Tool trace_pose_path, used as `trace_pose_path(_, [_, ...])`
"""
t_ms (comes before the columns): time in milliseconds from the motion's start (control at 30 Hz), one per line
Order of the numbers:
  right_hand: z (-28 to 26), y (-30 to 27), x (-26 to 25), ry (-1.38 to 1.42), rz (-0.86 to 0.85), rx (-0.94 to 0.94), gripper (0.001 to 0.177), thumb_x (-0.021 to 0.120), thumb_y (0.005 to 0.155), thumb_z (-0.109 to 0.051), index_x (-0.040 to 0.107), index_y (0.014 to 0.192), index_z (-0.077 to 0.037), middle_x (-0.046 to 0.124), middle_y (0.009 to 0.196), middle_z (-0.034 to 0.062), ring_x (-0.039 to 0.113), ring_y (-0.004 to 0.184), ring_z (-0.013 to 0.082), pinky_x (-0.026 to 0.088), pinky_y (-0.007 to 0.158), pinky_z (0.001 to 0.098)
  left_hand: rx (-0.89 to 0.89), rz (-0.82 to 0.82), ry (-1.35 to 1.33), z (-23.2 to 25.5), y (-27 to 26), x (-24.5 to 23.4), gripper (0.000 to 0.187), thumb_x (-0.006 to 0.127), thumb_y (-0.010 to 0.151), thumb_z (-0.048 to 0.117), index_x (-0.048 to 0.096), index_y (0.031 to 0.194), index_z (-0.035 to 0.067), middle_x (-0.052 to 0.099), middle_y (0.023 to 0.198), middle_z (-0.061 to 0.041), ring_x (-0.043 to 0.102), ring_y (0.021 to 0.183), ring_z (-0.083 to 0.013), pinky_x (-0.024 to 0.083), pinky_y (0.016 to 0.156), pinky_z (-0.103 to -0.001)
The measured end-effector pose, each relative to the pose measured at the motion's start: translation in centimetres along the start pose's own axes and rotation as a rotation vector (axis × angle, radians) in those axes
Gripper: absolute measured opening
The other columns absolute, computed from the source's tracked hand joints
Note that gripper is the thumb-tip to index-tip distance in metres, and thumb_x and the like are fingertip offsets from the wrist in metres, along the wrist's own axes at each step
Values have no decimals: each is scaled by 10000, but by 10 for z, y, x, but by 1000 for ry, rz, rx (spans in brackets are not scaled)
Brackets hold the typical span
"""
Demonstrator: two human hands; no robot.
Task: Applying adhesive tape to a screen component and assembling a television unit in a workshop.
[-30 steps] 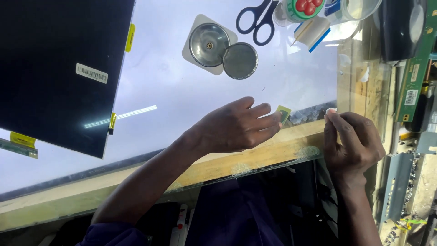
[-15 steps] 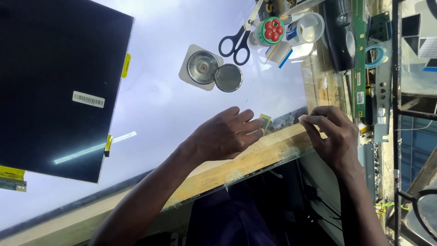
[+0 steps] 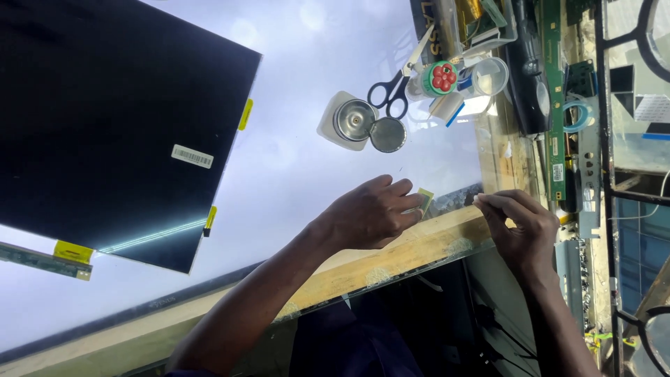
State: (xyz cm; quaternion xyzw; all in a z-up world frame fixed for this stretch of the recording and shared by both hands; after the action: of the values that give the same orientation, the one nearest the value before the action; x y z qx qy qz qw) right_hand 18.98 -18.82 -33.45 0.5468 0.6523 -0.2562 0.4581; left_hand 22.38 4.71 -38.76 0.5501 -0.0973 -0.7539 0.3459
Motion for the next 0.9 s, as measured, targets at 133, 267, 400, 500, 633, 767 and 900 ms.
trace_pose_path(133, [-1, -8, -1, -144, -41, -18, 132, 736, 911, -26, 745, 1043, -28, 689, 950, 113, 654, 773, 217, 504, 574, 310, 5, 3, 1, -1, -3, 2, 132, 685, 801, 42, 605, 719, 106, 583, 823, -4, 485, 729, -182, 349, 546, -305])
trace_pose_path(267, [-4, -6, -4, -115, -85, -1, 87, 724, 900, -13, 741, 985, -15, 709, 936, 105, 678, 823, 226, 542, 671, 320, 16, -19, 35, 1, -5, 5, 135, 705, 809, 120, 627, 702, 138, 581, 827, 15, 505, 778, -173, 378, 564, -302])
trace_pose_path(400, [-48, 36, -8, 26, -56, 126, 30, 718, 877, -8, 739, 899, -12, 709, 866, 69, 590, 641, 142, 489, 616, 241, -5, 19, 11, 1, -5, 2, 152, 740, 773, 113, 614, 690, 134, 624, 874, -5, 516, 791, -193, 393, 586, -317])
trace_pose_path(500, [-111, 78, -19, 156, 6, -41, 48, 728, 855, -4, 707, 813, 7, 695, 815, 104, 598, 637, 141, 466, 578, 229, -16, 28, -6, 5, -7, 1, 92, 690, 777, 132, 645, 699, 146, 579, 791, 14, 523, 787, -203, 382, 588, -333])
trace_pose_path(633, [-170, 135, -16, -9, 84, -438, 112, 754, 906, 49, 723, 838, -34, 700, 822, 74, 505, 636, 190, 390, 599, 299, -12, 11, 47, 6, -5, -6, 201, 627, 876, 121, 636, 676, 131, 564, 798, 13, 498, 757, -188, 401, 586, -314])
trace_pose_path(767, [-172, 166, 15, -203, 30, -632, 82, 740, 951, -65, 706, 881, -40, 687, 813, 73, 550, 750, 248, 391, 554, 334, -9, 25, 6, 6, -7, -9, 234, 618, 888, 139, 650, 657, 121, 563, 796, 2, 479, 741, -189, 404, 559, -312])
trace_pose_path(900, [-169, 165, 22, -224, 0, -629, 78, 733, 940, -44, 693, 874, -52, 684, 826, 69, 562, 780, 257, 412, 541, 333, -13, 26, 26, 6, -8, -9, 232, 623, 866, 149, 639, 635, 139, 551, 777, 12, 484, 753, -194, 409, 577, -317])
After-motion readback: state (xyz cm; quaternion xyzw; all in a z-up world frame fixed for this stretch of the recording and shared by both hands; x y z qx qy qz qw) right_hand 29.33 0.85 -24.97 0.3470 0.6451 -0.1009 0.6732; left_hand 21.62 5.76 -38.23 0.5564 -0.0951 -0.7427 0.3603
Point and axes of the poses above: each hand's wrist, its own y-axis towards the middle knuckle, its own x-axis out of the palm, z = x × y, the point moved 3 cm from there along y, towards the middle knuckle
